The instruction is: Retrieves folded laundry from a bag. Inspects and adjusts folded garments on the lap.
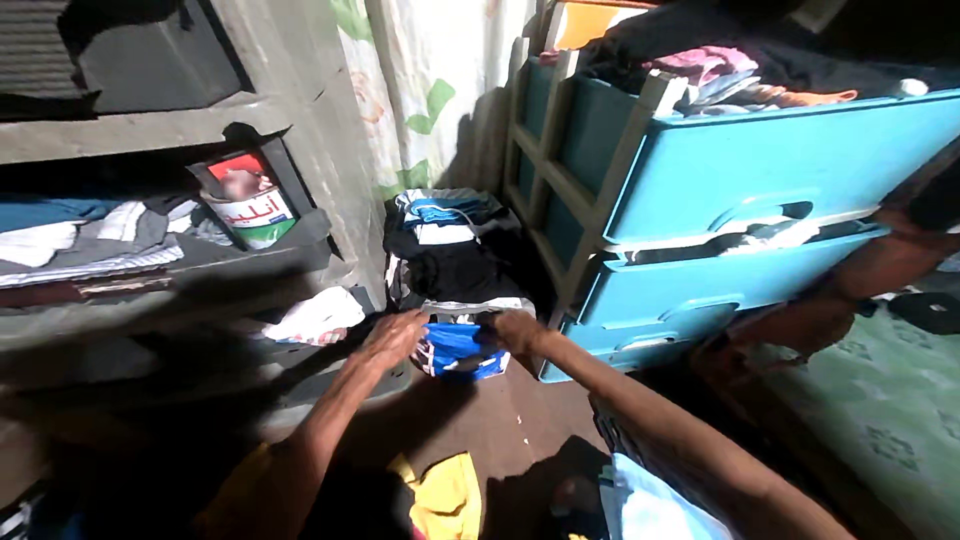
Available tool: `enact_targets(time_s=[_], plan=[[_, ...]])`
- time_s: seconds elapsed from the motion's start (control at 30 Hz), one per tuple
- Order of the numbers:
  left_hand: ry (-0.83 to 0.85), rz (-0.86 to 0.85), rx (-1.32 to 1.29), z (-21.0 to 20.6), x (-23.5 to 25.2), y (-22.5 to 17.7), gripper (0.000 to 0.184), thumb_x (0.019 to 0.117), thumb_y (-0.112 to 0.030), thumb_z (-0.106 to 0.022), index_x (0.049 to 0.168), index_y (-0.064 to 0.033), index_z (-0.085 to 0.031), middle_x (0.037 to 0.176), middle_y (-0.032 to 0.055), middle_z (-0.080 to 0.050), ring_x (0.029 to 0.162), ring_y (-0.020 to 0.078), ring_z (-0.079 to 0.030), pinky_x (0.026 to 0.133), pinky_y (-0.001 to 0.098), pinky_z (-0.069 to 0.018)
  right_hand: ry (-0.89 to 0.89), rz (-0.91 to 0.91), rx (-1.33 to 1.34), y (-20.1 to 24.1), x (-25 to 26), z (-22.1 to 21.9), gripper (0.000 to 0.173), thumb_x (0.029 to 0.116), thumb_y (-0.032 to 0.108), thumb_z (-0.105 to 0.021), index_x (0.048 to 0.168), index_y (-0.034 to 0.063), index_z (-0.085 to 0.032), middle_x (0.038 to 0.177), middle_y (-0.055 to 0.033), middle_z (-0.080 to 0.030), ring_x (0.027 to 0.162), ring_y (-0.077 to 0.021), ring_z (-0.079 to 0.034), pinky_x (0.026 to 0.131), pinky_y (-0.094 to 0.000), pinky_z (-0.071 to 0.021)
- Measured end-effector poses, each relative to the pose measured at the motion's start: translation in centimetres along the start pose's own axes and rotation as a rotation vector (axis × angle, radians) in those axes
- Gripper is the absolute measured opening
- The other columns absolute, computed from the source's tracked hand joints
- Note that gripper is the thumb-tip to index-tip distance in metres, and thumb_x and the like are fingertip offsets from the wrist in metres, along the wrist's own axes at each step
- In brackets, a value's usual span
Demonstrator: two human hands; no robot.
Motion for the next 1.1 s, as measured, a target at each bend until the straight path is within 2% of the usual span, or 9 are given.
enact_targets(time_s=[0.13, 0.23, 0.4, 0.5, 0.57, 0.67, 0.8, 0.93, 1.1], plan=[[-0.152, -0.08, 0.112, 4.2, 1.1, 0.0, 0.03, 0.1076, -0.016, -0.05, 0.124, 0.0032, -0.066, 0.121, 0.0242, -0.066, 0.111, 0.0424, -0.066, 0.095, 0.0595, -0.0503, -0.18, 0.007, -0.053, 0.0, -1.2, 4.0, 0.037, 0.1058, 0.023, -0.053, 0.135, 0.001, -0.061, 0.127, -0.0286, -0.064, 0.122, -0.0478, -0.059, 0.102, -0.0658, -0.0434], [-0.126, -0.04, 0.122, 4.3, 1.8, 0.5, 0.032, 0.1082, -0.021, -0.05, 0.125, 0.0002, -0.067, 0.123, 0.0219, -0.066, 0.116, 0.0397, -0.064, 0.097, 0.0588, -0.0485, -0.288, -0.008, 0.004, -0.7, -1.5, 3.5, 0.037, 0.1058, 0.023, -0.052, 0.134, 0.0013, -0.06, 0.128, -0.0258, -0.064, 0.118, -0.0462, -0.062, 0.098, -0.0647, -0.0463], [0.041, 0.133, 0.124, 5.8, 1.5, -3.3, 0.033, 0.1079, -0.026, -0.05, 0.116, 0.0004, -0.069, 0.116, 0.0234, -0.068, 0.113, 0.0419, -0.064, 0.096, 0.0601, -0.0456, -0.168, -0.099, -0.14, -0.8, -1.9, 2.3, 0.038, 0.1033, 0.009, -0.049, 0.139, -0.001, -0.055, 0.145, -0.0275, -0.051, 0.125, -0.0478, -0.056, 0.098, -0.0628, -0.0467], [-0.33, -0.069, 0.139, 8.2, 3.3, -8.5, 0.027, 0.1044, -0.022, -0.056, 0.103, 0.0001, -0.073, 0.098, 0.0225, -0.071, 0.098, 0.0422, -0.069, 0.085, 0.0594, -0.0512, -0.076, -0.077, -0.193, -0.7, -1.3, 2.7, 0.041, 0.1005, 0.007, -0.053, 0.14, -0.0009, -0.056, 0.148, -0.0315, -0.045, 0.128, -0.0522, -0.051, 0.098, -0.0661, -0.0444], [-0.445, -0.301, 0.108, 8.1, 7.5, -11.7, 0.025, 0.1029, -0.021, -0.058, 0.114, -0.0039, -0.072, 0.112, 0.0173, -0.072, 0.113, 0.0369, -0.065, 0.101, 0.0565, -0.0461, -0.046, -0.026, -0.217, -0.7, -1.1, 2.8, 0.041, 0.0993, 0.009, -0.057, 0.139, -0.0017, -0.057, 0.146, -0.0307, -0.048, 0.127, -0.0523, -0.052, 0.097, -0.0684, -0.0435], [-0.144, -0.325, 0.023, 5.0, 13.8, -14.2, 0.035, 0.0993, -0.026, -0.063, 0.127, -0.0047, -0.069, 0.131, 0.0166, -0.066, 0.136, 0.0358, -0.05, 0.122, 0.0607, -0.017, 0.031, -0.002, -0.211, -1.1, -1.2, 2.9, 0.044, 0.0977, 0.016, -0.063, 0.139, 0.0002, -0.057, 0.139, -0.0291, -0.056, 0.127, -0.051, -0.053, 0.098, -0.0718, -0.0413], [0.15, -0.1, -0.073, 0.7, 16.9, -12.0, 0.048, 0.1043, -0.033, -0.055, 0.137, 0.0019, -0.059, 0.151, 0.0199, -0.05, 0.149, 0.036, -0.034, 0.122, 0.0631, -0.0086, 0.116, -0.101, -0.236, -1.9, -1.3, 3.0, 0.055, 0.0945, 0.011, -0.067, 0.147, 0.0088, -0.052, 0.14, -0.0281, -0.056, 0.128, -0.0501, -0.053, 0.099, -0.071, -0.0412], [0.034, -0.109, -0.043, 1.1, 16.7, -7.9, 0.04, 0.105, -0.027, -0.053, 0.142, -0.0143, -0.06, 0.154, 0.0093, -0.05, 0.154, 0.0335, -0.026, 0.118, 0.072, -0.0051, 0.015, -0.101, -0.306, -2.5, -2.1, 3.6, 0.038, 0.0991, 0.0, -0.054, 0.137, -0.0052, -0.054, 0.131, -0.0323, -0.059, 0.12, -0.0508, -0.058, 0.098, -0.0645, -0.0446], [-0.053, -0.124, -0.116, 1.6, 14.6, -4.7, 0.032, 0.1037, -0.015, -0.051, 0.132, -0.0108, -0.066, 0.154, 0.0059, -0.05, 0.155, 0.0311, -0.023, 0.118, 0.0712, -0.0056, -0.106, -0.012, -0.386, -0.6, -4.9, 2.9, 0.034, 0.098, -0.01, -0.047, 0.131, -0.0092, -0.055, 0.122, -0.0326, -0.062, 0.106, -0.0503, -0.064, 0.087, -0.0609, -0.0509]])
Point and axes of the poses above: each hand's wrist, its own x-axis towards the middle knuckle, its own z-axis out of the back of the hand, y = z × x, the point moved 4 cm from there along x, towards the middle knuckle
